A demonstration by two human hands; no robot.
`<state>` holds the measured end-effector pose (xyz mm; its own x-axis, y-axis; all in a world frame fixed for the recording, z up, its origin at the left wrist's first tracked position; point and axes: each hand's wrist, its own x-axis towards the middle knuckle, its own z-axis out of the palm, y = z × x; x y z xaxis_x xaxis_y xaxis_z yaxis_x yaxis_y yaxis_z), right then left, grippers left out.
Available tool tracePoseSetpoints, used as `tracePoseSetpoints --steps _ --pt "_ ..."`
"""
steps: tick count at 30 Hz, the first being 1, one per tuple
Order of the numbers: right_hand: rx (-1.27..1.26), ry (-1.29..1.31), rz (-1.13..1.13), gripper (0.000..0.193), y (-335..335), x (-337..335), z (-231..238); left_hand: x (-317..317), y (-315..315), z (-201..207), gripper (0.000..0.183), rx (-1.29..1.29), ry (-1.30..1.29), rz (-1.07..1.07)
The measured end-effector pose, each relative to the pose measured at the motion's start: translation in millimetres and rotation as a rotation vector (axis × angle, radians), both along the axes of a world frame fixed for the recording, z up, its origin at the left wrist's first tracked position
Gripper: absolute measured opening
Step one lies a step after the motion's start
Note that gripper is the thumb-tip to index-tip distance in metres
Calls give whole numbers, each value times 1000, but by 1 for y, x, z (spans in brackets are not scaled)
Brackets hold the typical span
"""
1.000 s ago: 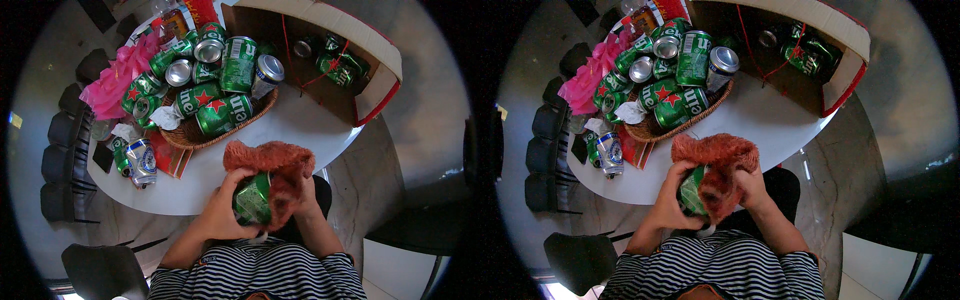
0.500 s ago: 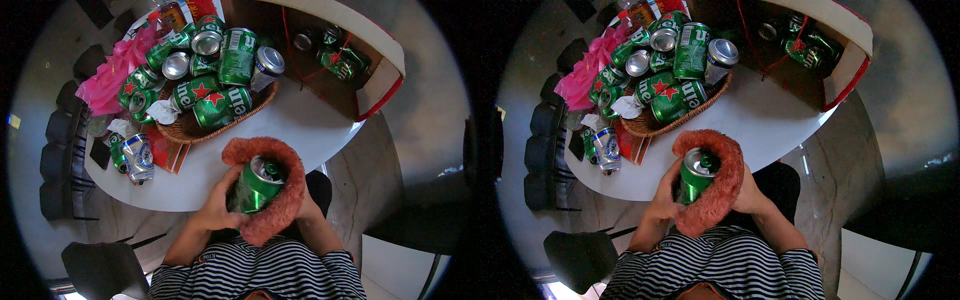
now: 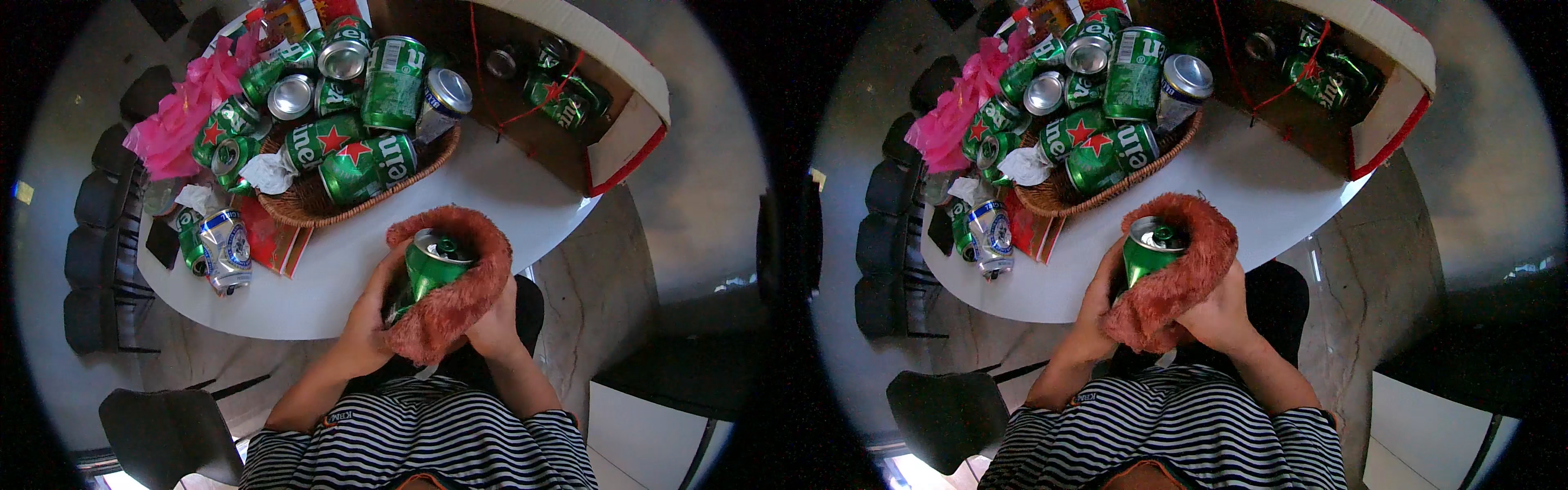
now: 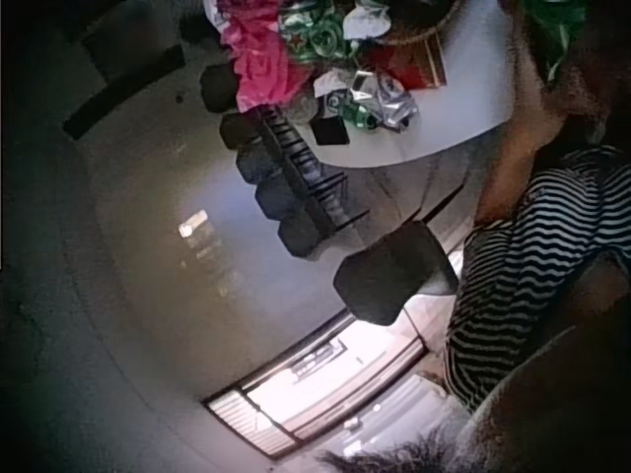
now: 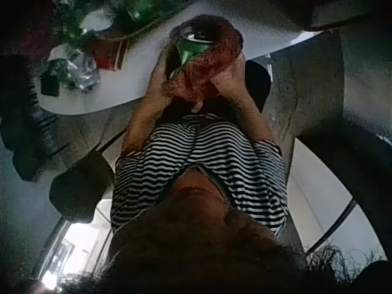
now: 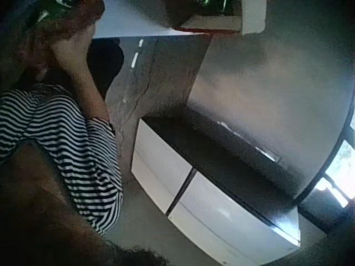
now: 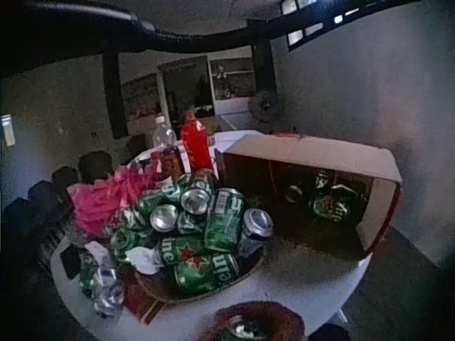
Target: The person wipes several green and silver beverage cans with a reddish cloth while seated at a white table. They handle each can one at a time, rotating it to wipe different sides, and place the cleaned cans into a cardboard box.
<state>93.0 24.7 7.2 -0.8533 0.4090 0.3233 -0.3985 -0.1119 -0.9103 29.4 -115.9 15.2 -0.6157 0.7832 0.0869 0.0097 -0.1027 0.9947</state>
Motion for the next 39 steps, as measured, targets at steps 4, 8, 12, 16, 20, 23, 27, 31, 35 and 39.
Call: tracePoseSetpoints --steps 4,8,12,16,20,23,27,31,35,39 --pt "84 16 49 73 8 5 -1 -1 -3 -7 84 -5 53 15" --pt "37 47 110 72 6 6 -10 0 -4 -10 81 78 -64 44" --pt "42 32 158 76 15 4 -15 -4 -13 -8 79 123 -507 -70" --pt "-192 44 114 81 4 9 -24 0 -14 -11 70 76 -642 -161" --pt "-31 -43 -18 75 9 3 -24 -1 -6 -10 67 -98 -365 22" --pt "96 -7 -115 67 10 0 -19 3 -1 -10 65 61 113 81" --pt "155 -115 -138 74 16 7 -22 1 -3 -9 70 -22 116 50" --pt "45 5 55 76 26 8 -20 0 -8 -13 71 82 -193 -11" --pt "45 -41 108 95 30 10 -26 -1 -9 -9 71 98 -438 -14" --pt "43 -98 59 75 20 9 -20 0 -1 -16 60 -9 -177 155"
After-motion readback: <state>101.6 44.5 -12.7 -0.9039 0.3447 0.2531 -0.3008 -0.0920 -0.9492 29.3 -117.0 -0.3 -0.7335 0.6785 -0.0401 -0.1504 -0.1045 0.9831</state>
